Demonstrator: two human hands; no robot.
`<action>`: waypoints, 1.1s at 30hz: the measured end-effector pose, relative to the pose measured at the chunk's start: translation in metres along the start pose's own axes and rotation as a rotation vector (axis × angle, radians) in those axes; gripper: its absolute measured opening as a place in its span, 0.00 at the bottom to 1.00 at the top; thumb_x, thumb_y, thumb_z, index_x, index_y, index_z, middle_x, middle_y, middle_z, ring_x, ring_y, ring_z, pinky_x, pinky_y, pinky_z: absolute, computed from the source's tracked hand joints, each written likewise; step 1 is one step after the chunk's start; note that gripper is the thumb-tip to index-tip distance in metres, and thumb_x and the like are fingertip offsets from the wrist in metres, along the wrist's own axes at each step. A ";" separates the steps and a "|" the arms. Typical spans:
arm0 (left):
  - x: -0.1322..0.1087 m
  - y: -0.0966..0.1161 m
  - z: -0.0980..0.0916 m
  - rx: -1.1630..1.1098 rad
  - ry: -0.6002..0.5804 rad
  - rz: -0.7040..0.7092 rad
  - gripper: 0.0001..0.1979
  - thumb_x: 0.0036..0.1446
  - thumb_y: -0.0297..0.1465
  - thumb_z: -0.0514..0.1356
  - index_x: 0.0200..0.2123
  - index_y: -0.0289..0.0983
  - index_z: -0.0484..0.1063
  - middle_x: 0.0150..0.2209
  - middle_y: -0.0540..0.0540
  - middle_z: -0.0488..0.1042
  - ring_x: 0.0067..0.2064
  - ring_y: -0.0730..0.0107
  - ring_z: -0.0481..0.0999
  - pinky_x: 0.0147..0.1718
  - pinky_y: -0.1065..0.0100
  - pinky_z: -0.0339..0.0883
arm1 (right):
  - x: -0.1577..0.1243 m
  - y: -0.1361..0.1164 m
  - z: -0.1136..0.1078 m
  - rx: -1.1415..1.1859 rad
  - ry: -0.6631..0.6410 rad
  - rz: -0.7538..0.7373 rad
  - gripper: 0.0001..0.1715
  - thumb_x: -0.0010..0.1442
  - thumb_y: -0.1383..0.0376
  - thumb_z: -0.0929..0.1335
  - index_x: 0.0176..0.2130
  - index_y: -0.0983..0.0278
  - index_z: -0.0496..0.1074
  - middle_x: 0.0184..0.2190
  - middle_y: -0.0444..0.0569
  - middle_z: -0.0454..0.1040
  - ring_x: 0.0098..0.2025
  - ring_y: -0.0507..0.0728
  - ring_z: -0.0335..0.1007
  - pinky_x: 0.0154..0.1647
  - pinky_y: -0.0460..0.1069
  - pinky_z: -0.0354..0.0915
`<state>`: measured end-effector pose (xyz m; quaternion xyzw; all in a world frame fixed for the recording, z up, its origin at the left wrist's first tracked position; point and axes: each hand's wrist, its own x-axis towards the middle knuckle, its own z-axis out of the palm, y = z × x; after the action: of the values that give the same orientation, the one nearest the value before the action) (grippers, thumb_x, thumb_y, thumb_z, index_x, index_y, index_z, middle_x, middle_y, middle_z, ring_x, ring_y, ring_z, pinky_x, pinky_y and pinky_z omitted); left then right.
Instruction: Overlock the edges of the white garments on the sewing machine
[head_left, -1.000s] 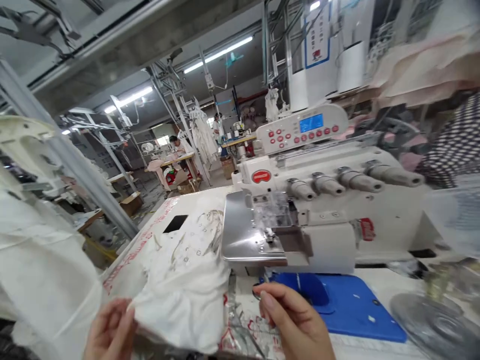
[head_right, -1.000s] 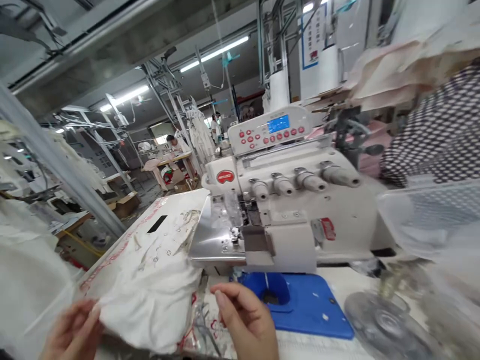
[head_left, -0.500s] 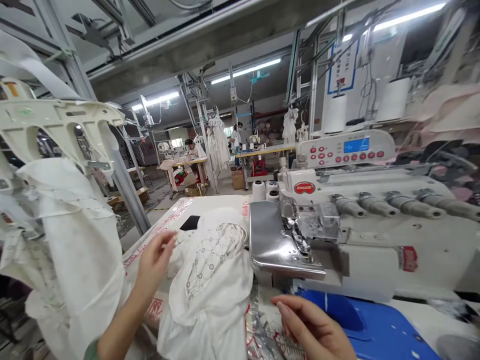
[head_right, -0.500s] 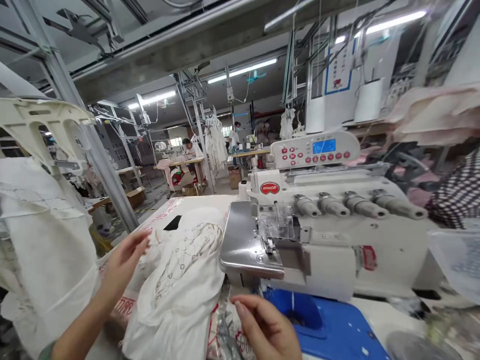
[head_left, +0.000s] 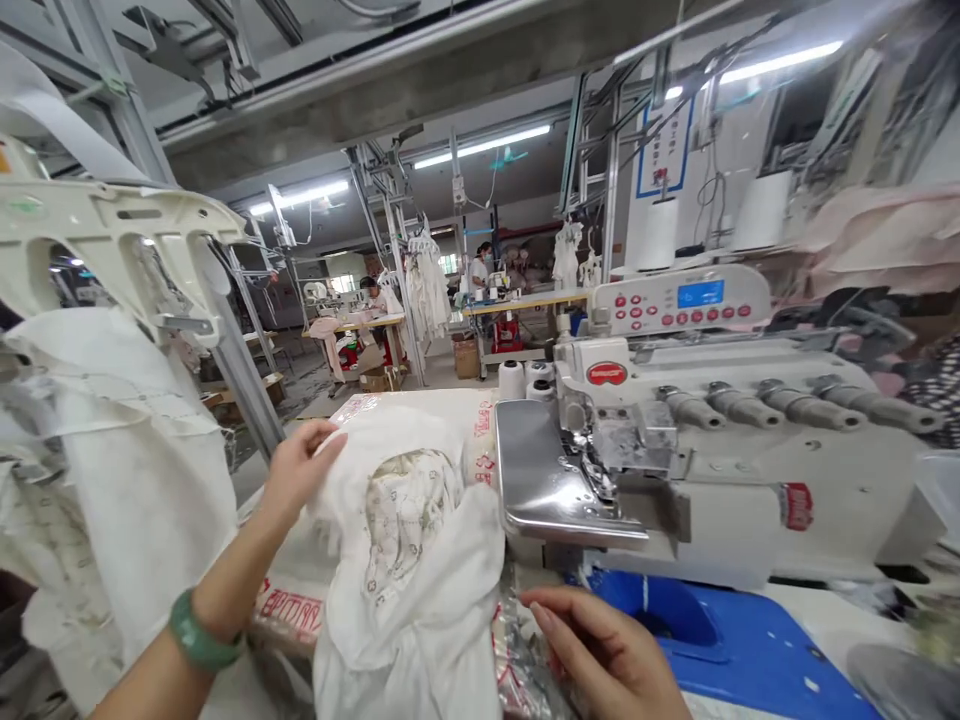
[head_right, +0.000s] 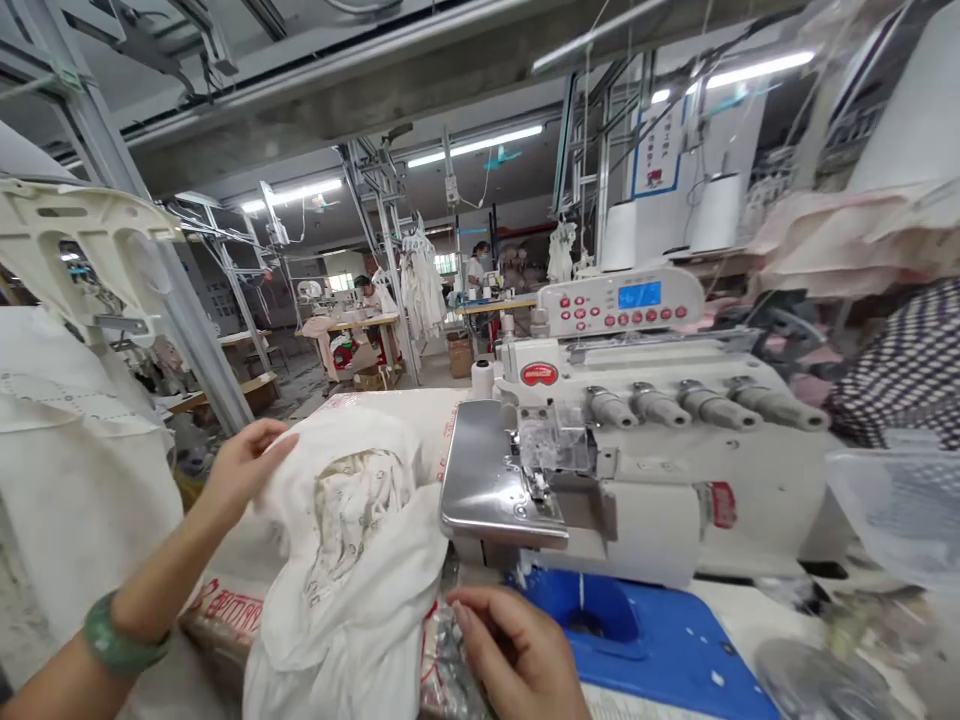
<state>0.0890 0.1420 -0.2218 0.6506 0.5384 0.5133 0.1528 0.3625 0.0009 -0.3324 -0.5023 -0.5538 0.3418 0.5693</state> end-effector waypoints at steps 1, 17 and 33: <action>-0.012 -0.007 -0.015 0.002 0.016 -0.031 0.19 0.41 0.45 0.61 0.29 0.35 0.68 0.26 0.51 0.69 0.27 0.72 0.66 0.22 0.75 0.57 | 0.000 0.000 0.000 -0.010 -0.021 -0.013 0.17 0.53 0.51 0.66 0.32 0.60 0.77 0.23 0.47 0.73 0.22 0.54 0.65 0.24 0.44 0.64; -0.112 -0.093 -0.083 0.125 0.020 -0.210 0.23 0.33 0.50 0.63 0.26 0.37 0.68 0.25 0.49 0.68 0.28 0.65 0.69 0.26 0.68 0.66 | 0.000 -0.001 0.004 -0.200 -0.202 -0.190 0.14 0.60 0.60 0.61 0.36 0.59 0.74 0.32 0.46 0.76 0.35 0.56 0.71 0.36 0.46 0.63; -0.005 0.018 -0.011 0.286 -0.304 0.224 0.18 0.50 0.46 0.51 0.27 0.37 0.69 0.27 0.48 0.70 0.31 0.65 0.69 0.30 0.70 0.63 | 0.000 -0.011 0.003 -0.295 -0.194 -0.185 0.14 0.60 0.64 0.60 0.34 0.63 0.74 0.33 0.48 0.76 0.36 0.57 0.70 0.37 0.49 0.62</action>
<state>0.0905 0.1267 -0.2060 0.7911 0.5009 0.3417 0.0802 0.3581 -0.0015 -0.3218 -0.4921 -0.6940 0.2499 0.4623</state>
